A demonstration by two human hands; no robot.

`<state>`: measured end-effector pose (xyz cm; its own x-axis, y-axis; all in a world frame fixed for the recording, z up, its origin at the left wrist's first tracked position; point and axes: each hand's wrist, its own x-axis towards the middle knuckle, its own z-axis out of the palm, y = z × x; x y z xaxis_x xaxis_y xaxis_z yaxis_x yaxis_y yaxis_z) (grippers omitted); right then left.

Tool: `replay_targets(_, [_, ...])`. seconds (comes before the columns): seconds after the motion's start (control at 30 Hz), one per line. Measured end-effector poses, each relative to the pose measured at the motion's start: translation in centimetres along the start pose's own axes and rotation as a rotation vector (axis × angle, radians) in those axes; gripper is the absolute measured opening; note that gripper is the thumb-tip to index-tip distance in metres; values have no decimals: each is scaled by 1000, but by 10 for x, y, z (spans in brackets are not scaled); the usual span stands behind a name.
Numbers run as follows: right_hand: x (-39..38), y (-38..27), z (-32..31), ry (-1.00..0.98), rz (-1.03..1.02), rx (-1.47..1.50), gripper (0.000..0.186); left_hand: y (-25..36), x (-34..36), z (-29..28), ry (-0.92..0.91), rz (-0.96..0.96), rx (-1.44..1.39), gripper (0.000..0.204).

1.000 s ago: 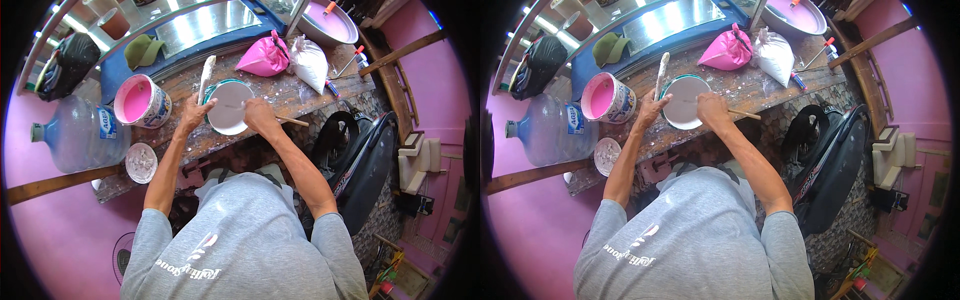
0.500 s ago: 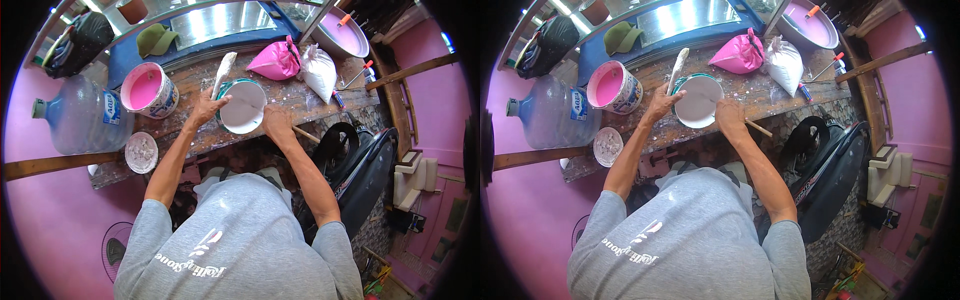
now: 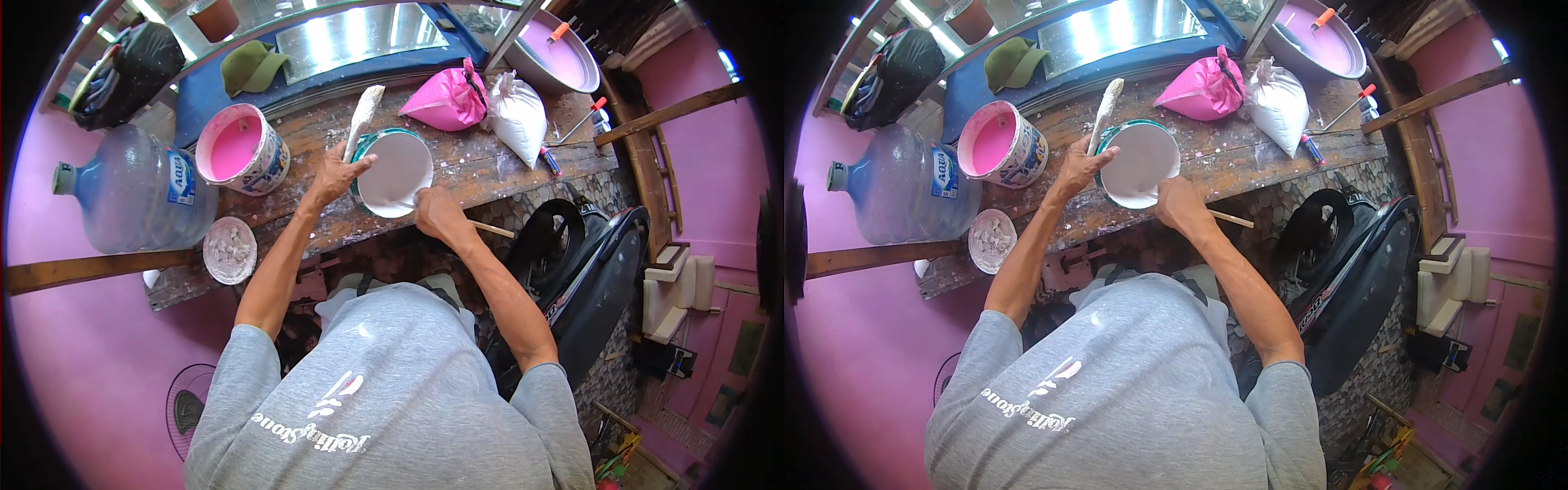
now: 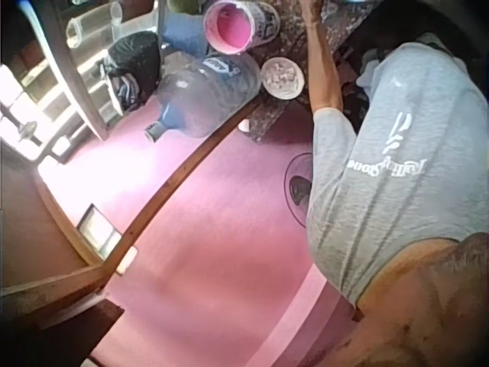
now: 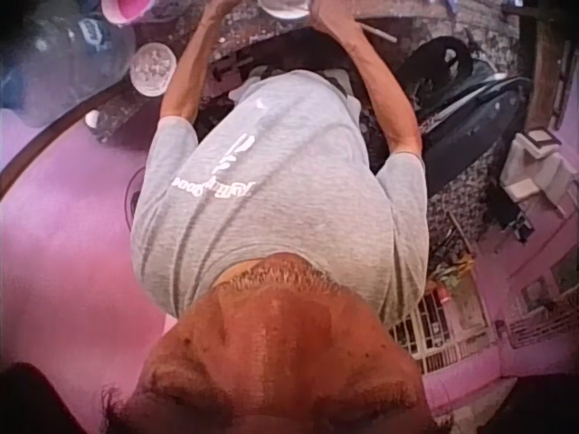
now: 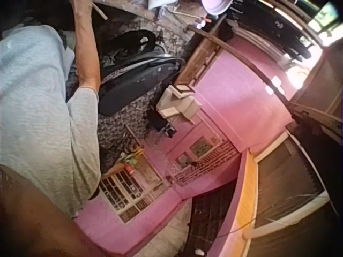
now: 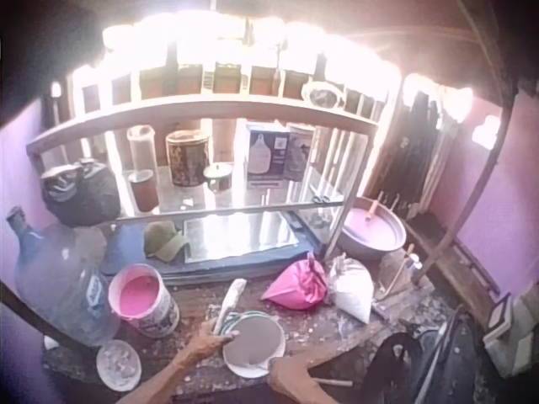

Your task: The person mixes white paint in a plastic container with a wooden stick, adding small amounts of liquid from a brush and stirring consistently.

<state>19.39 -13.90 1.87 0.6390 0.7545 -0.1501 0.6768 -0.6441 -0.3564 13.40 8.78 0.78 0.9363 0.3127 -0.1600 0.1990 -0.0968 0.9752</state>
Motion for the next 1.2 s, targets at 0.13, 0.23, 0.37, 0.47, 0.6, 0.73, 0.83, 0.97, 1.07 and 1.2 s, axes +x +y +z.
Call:
replay_targets(0.13, [5, -9, -17, 121, 18, 15, 17, 4, -3, -2, -3, -27, 2, 29])
replay_targets(0.23, [3, -7, -15, 380, -98, -82, 15, 6, -3, -1, -3, -23, 18, 28])
replay_targets(0.37, [9, -12, -11, 168, -57, -61, 13, 8, -1, 1, 21, -3, 47, 32])
replay_targets(0.47, [12, -5, -11, 237, -35, -14, 13, 2, 1, 1, 17, 3, 96, 31])
replay_targets(0.6, [7, -13, -10, 106, 3, -80, 16, -2, 3, -1, 11, -5, 146, 31])
replay_targets(0.73, [13, -11, -23, -17, 31, 69, 20, -2, 6, 0, 3, 36, 87, 30])
replay_targets(0.83, [17, -5, -12, 255, 48, 77, 21, -1, 4, -1, 6, 41, 77, 30])
replay_targets(0.97, [9, -21, -7, 240, -53, 79, 19, -4, 5, -6, 47, 13, 62, 29])
replay_targets(1.07, [13, -14, -10, 124, -6, 111, 17, -6, 5, -7, 27, 4, 52, 28])
replay_targets(1.2, [22, -19, 4, 371, -43, -56, 16, -12, 4, -13, 34, 2, 63, 27])
